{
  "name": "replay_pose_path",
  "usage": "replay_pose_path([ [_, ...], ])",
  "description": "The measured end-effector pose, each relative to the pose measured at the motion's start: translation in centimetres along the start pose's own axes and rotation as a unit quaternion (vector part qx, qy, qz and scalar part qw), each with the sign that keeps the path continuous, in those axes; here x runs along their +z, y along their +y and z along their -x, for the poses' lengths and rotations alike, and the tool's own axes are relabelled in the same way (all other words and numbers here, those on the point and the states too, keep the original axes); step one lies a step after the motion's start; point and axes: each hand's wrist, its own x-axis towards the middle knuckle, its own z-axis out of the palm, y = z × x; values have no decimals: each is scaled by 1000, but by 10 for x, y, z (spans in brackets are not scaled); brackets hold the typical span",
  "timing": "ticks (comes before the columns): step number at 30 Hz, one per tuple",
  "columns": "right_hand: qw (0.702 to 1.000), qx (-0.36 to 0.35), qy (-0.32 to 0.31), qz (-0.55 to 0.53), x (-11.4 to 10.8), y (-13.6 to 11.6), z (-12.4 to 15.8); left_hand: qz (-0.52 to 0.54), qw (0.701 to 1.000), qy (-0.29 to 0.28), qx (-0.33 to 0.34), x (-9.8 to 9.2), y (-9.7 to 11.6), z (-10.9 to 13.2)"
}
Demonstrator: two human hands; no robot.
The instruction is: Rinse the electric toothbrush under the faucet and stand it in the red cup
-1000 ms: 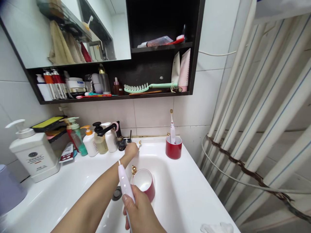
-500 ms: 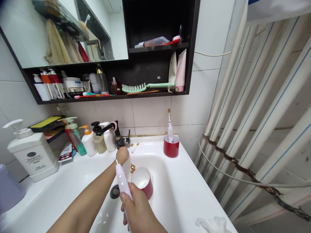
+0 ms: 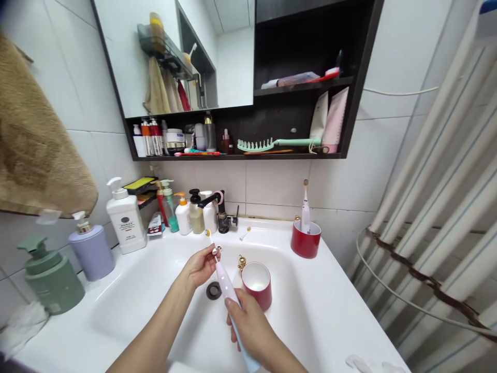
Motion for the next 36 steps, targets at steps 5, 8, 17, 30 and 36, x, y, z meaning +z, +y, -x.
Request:
replay_pose_path([
  [5, 1000, 10, 8, -10, 1, -1, -1, 15, 1000, -13, 7, 0, -6, 1],
  [8, 1000, 14, 1, -11, 1, -3, -1, 3, 999, -26, 21, 0, -7, 0],
  [17, 999, 18, -6, -30, 1, -1, -1, -13, 998, -23, 51, 0, -11, 1],
  [30, 999, 2, 22, -40, 1, 5, -4, -44, 998, -31, 40, 3, -14, 5],
  [36, 998, -3, 31, -50, 1, 1, -3, -62, 997, -43, 22, 5, -17, 9],
])
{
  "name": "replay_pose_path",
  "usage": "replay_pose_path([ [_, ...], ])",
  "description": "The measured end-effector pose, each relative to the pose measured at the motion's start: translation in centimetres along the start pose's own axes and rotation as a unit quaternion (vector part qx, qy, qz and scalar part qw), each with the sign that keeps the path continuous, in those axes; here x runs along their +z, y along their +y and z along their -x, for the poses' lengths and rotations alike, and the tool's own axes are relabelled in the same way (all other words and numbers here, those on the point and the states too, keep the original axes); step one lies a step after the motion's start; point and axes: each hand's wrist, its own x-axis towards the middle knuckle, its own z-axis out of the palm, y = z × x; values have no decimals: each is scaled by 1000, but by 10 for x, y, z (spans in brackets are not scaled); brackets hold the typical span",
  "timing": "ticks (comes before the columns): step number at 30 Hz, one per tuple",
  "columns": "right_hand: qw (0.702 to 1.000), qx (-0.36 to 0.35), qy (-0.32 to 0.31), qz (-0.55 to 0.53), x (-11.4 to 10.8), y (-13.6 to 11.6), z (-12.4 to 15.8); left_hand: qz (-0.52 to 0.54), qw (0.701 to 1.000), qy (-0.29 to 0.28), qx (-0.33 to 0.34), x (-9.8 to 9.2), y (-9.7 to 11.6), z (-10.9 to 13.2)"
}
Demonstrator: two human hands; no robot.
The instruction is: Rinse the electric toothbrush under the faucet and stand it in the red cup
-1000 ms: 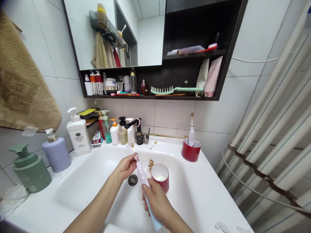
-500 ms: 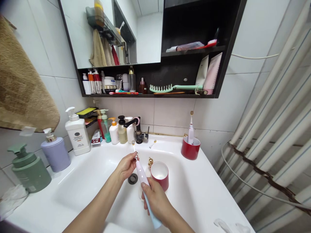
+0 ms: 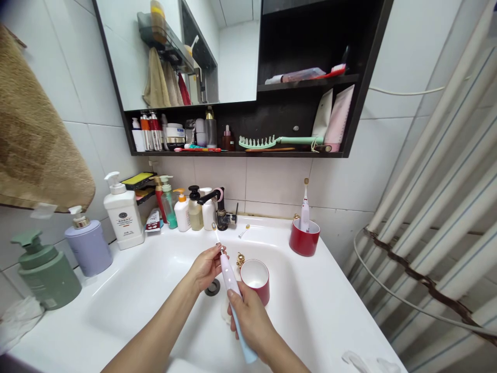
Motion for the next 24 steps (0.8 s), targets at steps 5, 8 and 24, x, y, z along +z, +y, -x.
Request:
replay_pose_path([
  [5, 1000, -9, 3, -1, 0, -1, 0, -14, 1000, -21, 3, 0, 0, 2],
  [8, 1000, -15, 4, -3, 0, -1, 0, -30, 999, -25, 7, 0, 1, 3],
  [24, 1000, -21, -4, -7, -2, 1, -1, -45, 998, -22, 49, -1, 0, 2],
])
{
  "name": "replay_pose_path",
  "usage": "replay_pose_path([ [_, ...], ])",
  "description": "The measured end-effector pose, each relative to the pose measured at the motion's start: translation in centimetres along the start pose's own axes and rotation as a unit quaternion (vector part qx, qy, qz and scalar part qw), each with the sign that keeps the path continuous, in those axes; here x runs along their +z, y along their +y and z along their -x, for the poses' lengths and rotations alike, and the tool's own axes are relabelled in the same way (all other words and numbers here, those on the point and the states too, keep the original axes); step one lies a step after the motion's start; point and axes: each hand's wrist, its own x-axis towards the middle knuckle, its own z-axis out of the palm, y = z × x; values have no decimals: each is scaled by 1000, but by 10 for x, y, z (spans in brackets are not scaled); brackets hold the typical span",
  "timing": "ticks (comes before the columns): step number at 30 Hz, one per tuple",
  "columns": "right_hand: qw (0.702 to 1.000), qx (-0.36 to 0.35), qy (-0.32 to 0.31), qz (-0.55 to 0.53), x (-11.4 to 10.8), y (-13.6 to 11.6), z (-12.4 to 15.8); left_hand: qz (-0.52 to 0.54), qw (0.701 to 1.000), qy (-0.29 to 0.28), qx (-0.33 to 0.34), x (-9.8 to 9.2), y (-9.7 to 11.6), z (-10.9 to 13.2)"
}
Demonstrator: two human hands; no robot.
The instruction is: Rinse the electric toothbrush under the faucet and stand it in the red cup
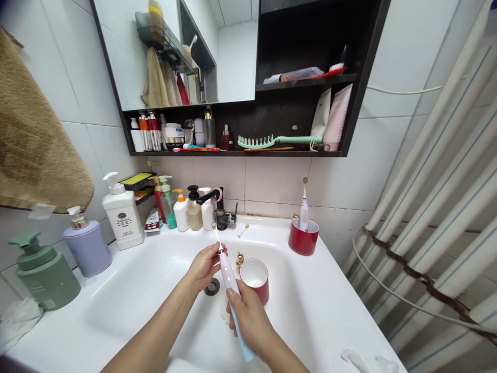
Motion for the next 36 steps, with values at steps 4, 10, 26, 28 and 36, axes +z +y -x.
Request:
replay_pose_path([
  [4, 1000, -4, 1, -2, 1, 1, 0, -9, 1000, -6, 15, 0, -1, 0],
  [10, 1000, 13, 13, -6, 0, -3, 1, -22, 1000, -8, 6, 3, -2, 1],
  [26, 999, 2, 14, -29, 2, -5, 2, -28, 999, -8, 33, 7, -3, 3],
  [28, 997, 14, -7, -73, 3, -9, 4, -23, 999, -10, 31, 8, -3, 4],
  [36, 996, -11, -13, -88, 3, -8, 4, -8, 999, -47, 15, 11, -1, 7],
])
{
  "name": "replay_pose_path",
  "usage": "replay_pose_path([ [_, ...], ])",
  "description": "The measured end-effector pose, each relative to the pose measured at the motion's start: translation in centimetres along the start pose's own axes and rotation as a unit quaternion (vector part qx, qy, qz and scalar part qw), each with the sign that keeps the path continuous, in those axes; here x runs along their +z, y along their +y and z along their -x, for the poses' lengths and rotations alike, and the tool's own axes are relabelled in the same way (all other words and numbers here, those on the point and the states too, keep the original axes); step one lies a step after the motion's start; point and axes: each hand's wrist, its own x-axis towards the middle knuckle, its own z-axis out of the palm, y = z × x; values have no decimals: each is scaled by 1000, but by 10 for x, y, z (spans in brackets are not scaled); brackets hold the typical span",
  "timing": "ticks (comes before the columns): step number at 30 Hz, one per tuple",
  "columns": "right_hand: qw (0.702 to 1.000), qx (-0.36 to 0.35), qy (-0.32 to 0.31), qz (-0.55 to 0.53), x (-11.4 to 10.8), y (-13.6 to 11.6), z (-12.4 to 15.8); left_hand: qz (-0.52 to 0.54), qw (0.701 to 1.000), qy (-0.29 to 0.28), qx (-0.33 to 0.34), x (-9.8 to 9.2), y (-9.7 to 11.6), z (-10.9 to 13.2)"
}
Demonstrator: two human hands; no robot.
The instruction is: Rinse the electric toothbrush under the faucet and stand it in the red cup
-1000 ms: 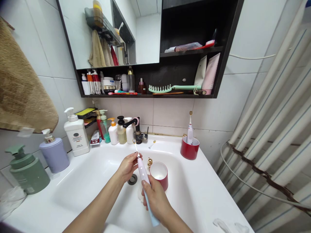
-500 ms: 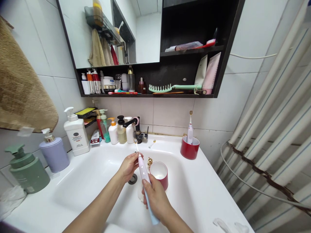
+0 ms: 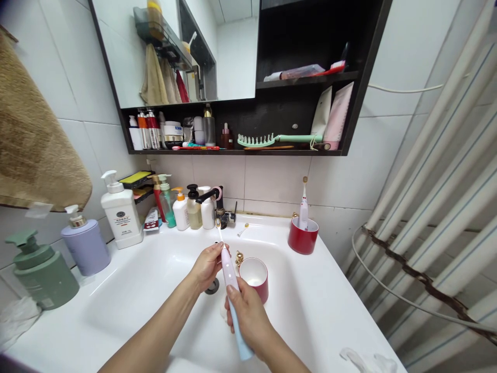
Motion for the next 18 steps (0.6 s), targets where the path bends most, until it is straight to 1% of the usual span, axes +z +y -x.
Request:
replay_pose_path([
  [2, 1000, -6, 8, 13, -1, 2, 0, -3, 1000, -7, 2, 1, 0, 1],
  [5, 999, 18, -14, -26, 1, 1, 1, 5, 1000, -24, 1, 2, 0, 1],
  [9, 998, 29, -5, -54, 3, -5, 2, 22, 999, -43, 5, 1, -3, -1],
  [14, 988, 68, -42, -131, 2, -7, 5, 60, 995, -77, 2, -1, -7, -3],
  [16, 989, 50, -45, -131, -1, -9, 3, 52, 996, -70, 8, 0, -10, -3],
  [17, 991, 27, -39, -123, -4, -11, 0, 34, 997, -62, 11, 0, -12, -3],
  [18, 994, -5, -18, -112, -7, -14, -4, 3, 999, -51, 16, 0, -14, -3],
])
